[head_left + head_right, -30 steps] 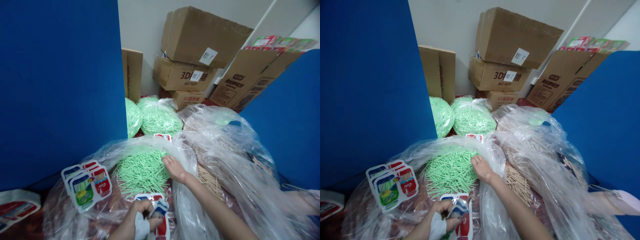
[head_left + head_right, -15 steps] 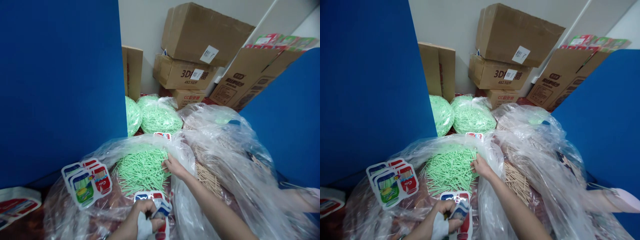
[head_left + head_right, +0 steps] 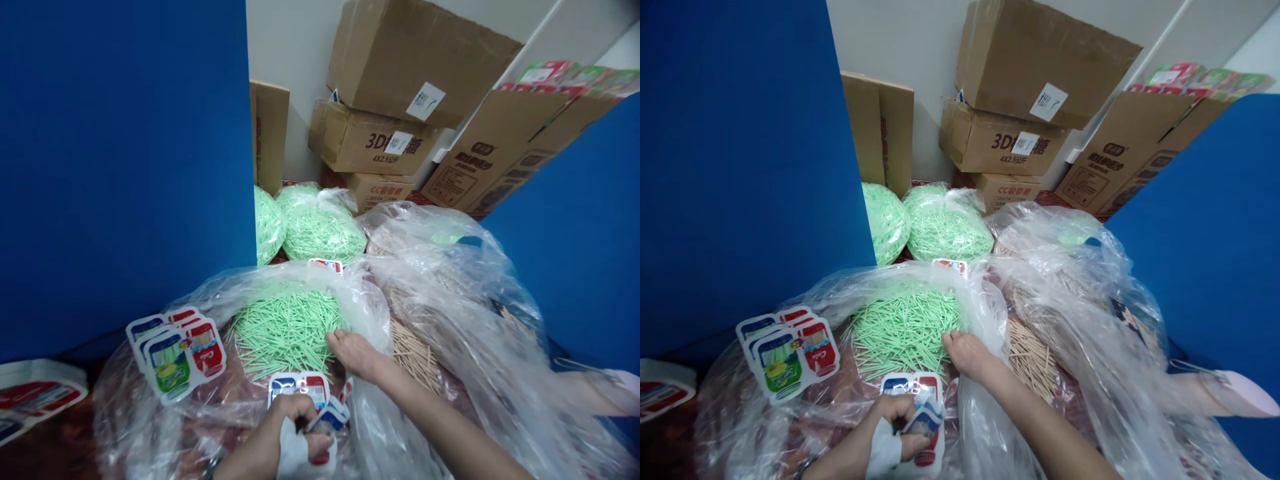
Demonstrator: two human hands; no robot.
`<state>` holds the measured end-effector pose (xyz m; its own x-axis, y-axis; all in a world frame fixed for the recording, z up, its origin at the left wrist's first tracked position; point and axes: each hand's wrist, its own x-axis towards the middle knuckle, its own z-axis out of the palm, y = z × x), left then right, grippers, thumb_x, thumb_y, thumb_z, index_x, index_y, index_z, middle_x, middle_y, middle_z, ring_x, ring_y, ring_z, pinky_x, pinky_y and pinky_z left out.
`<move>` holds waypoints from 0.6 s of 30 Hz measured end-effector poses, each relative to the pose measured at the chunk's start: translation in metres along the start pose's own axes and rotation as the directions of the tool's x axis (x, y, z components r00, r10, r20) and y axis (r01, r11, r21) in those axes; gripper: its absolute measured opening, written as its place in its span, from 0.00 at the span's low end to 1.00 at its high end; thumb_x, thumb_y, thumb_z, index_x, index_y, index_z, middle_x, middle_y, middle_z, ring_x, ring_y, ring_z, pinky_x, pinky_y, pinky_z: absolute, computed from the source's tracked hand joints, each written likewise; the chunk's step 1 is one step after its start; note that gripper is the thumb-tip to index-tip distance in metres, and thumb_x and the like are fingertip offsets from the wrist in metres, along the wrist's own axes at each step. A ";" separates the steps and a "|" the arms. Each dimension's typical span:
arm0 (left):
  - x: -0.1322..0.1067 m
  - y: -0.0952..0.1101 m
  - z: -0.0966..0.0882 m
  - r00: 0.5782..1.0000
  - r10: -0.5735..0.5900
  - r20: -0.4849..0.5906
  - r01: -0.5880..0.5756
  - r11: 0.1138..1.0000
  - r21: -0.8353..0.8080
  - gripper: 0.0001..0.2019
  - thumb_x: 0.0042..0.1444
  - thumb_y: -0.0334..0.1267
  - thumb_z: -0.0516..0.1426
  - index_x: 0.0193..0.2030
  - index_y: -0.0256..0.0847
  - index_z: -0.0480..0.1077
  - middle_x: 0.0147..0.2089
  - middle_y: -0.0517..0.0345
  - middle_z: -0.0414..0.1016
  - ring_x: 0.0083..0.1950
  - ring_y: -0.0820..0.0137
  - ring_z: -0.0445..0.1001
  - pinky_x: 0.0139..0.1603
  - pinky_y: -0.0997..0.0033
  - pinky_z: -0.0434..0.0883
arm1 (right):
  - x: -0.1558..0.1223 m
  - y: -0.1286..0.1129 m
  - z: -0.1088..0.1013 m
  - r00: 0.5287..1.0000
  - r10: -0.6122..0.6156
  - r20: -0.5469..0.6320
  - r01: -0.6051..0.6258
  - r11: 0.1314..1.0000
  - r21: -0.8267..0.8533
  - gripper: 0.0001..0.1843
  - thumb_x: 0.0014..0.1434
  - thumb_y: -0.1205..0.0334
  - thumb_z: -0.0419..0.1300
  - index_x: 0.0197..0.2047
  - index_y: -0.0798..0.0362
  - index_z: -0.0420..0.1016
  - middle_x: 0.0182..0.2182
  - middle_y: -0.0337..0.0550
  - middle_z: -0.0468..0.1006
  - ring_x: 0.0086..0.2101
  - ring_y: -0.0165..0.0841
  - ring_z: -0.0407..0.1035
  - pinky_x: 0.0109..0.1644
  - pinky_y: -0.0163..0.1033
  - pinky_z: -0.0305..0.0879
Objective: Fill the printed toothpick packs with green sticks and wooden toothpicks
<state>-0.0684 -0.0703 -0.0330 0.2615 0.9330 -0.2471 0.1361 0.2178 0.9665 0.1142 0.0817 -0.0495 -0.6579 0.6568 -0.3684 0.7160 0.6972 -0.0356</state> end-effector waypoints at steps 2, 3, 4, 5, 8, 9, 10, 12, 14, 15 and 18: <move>0.000 0.000 0.001 1.000 0.014 0.000 -0.014 0.999 0.030 0.14 0.47 0.40 0.62 0.21 0.39 0.61 0.23 0.66 0.60 0.26 0.75 0.57 0.27 0.75 0.57 | 0.000 0.000 0.002 1.000 -0.025 0.011 0.025 0.999 -0.032 0.09 0.61 0.72 0.50 0.44 0.55 0.66 0.39 0.52 0.75 0.39 0.40 0.73 0.38 0.38 0.65; 0.001 0.001 0.001 1.000 0.015 0.007 -0.015 0.999 0.040 0.14 0.47 0.39 0.62 0.20 0.40 0.59 0.22 0.66 0.59 0.26 0.75 0.56 0.27 0.75 0.57 | 0.001 0.000 0.003 0.999 -0.035 0.015 0.035 0.998 -0.044 0.08 0.62 0.69 0.51 0.44 0.55 0.66 0.39 0.51 0.75 0.38 0.40 0.74 0.37 0.37 0.65; 0.001 0.002 0.001 1.000 0.014 0.015 -0.014 0.999 0.049 0.15 0.46 0.38 0.62 0.20 0.40 0.58 0.22 0.66 0.58 0.26 0.75 0.55 0.27 0.75 0.56 | 0.002 0.000 0.004 0.999 -0.045 0.017 0.046 0.997 -0.055 0.08 0.62 0.66 0.52 0.45 0.55 0.66 0.39 0.51 0.75 0.38 0.40 0.74 0.37 0.37 0.65; 0.002 0.003 0.001 1.000 0.011 0.026 -0.013 0.998 0.059 0.16 0.46 0.37 0.61 0.20 0.40 0.56 0.23 0.66 0.58 0.26 0.75 0.55 0.27 0.75 0.55 | 0.003 -0.001 0.005 0.998 -0.055 0.018 0.056 0.996 -0.065 0.09 0.62 0.63 0.54 0.46 0.54 0.66 0.39 0.50 0.75 0.37 0.39 0.74 0.36 0.37 0.65; 0.002 0.006 0.001 0.999 -0.004 0.052 0.001 0.998 0.068 0.16 0.45 0.36 0.61 0.20 0.41 0.54 0.23 0.66 0.57 0.26 0.75 0.55 0.27 0.75 0.54 | 0.005 -0.004 0.007 0.997 -0.074 0.019 0.075 0.993 -0.095 0.14 0.59 0.59 0.59 0.47 0.54 0.66 0.39 0.48 0.75 0.35 0.39 0.75 0.34 0.36 0.65; 0.002 0.007 0.001 0.998 -0.011 0.055 0.007 0.998 0.067 0.16 0.45 0.36 0.61 0.20 0.41 0.55 0.24 0.66 0.58 0.26 0.75 0.55 0.27 0.75 0.54 | 0.005 -0.005 0.008 0.997 -0.074 0.015 0.076 0.991 -0.107 0.15 0.59 0.60 0.59 0.48 0.55 0.66 0.39 0.48 0.75 0.34 0.38 0.74 0.33 0.36 0.65; 0.001 0.007 0.001 0.998 -0.015 0.054 0.012 0.998 0.066 0.15 0.45 0.36 0.61 0.20 0.41 0.55 0.24 0.66 0.58 0.27 0.74 0.55 0.27 0.75 0.55 | 0.005 -0.006 0.008 0.997 -0.072 0.010 0.073 0.990 -0.120 0.14 0.59 0.62 0.59 0.48 0.55 0.66 0.40 0.48 0.74 0.33 0.38 0.74 0.33 0.35 0.65; 0.001 0.008 0.001 0.999 -0.019 0.049 0.015 0.998 0.065 0.15 0.45 0.35 0.60 0.20 0.41 0.55 0.23 0.66 0.58 0.26 0.74 0.55 0.27 0.75 0.54 | 0.006 -0.008 0.007 0.998 -0.069 -0.008 0.067 0.987 -0.144 0.11 0.59 0.67 0.57 0.46 0.55 0.67 0.40 0.49 0.74 0.33 0.37 0.74 0.32 0.35 0.65; 0.000 0.010 0.001 0.999 -0.018 0.047 0.015 0.998 0.062 0.14 0.45 0.35 0.60 0.20 0.41 0.55 0.23 0.66 0.57 0.27 0.74 0.55 0.26 0.75 0.54 | 0.006 -0.010 0.004 0.997 -0.071 -0.038 0.064 0.985 -0.162 0.08 0.61 0.69 0.53 0.44 0.54 0.68 0.43 0.50 0.72 0.37 0.38 0.72 0.33 0.36 0.65; 0.000 0.011 0.001 0.999 -0.020 0.050 0.017 0.998 0.058 0.14 0.44 0.34 0.60 0.20 0.40 0.56 0.23 0.66 0.57 0.27 0.74 0.55 0.26 0.75 0.54 | 0.006 -0.012 0.003 0.996 -0.073 -0.056 0.063 0.984 -0.169 0.08 0.62 0.69 0.52 0.43 0.54 0.69 0.46 0.51 0.71 0.40 0.39 0.71 0.34 0.36 0.65; 0.001 0.011 0.001 0.998 -0.023 0.053 0.020 0.999 0.047 0.14 0.44 0.35 0.60 0.20 0.41 0.55 0.23 0.66 0.57 0.26 0.74 0.55 0.26 0.75 0.53 | 0.007 -0.018 0.000 0.992 -0.074 -0.104 0.054 0.982 -0.181 0.08 0.63 0.69 0.50 0.41 0.55 0.70 0.50 0.53 0.69 0.46 0.43 0.66 0.38 0.41 0.66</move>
<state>-0.0654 -0.0677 -0.0223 0.3083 0.9115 -0.2722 0.1858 0.2229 0.9570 0.0963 0.0737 -0.0518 -0.7298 0.6298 -0.2660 0.6251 0.7722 0.1135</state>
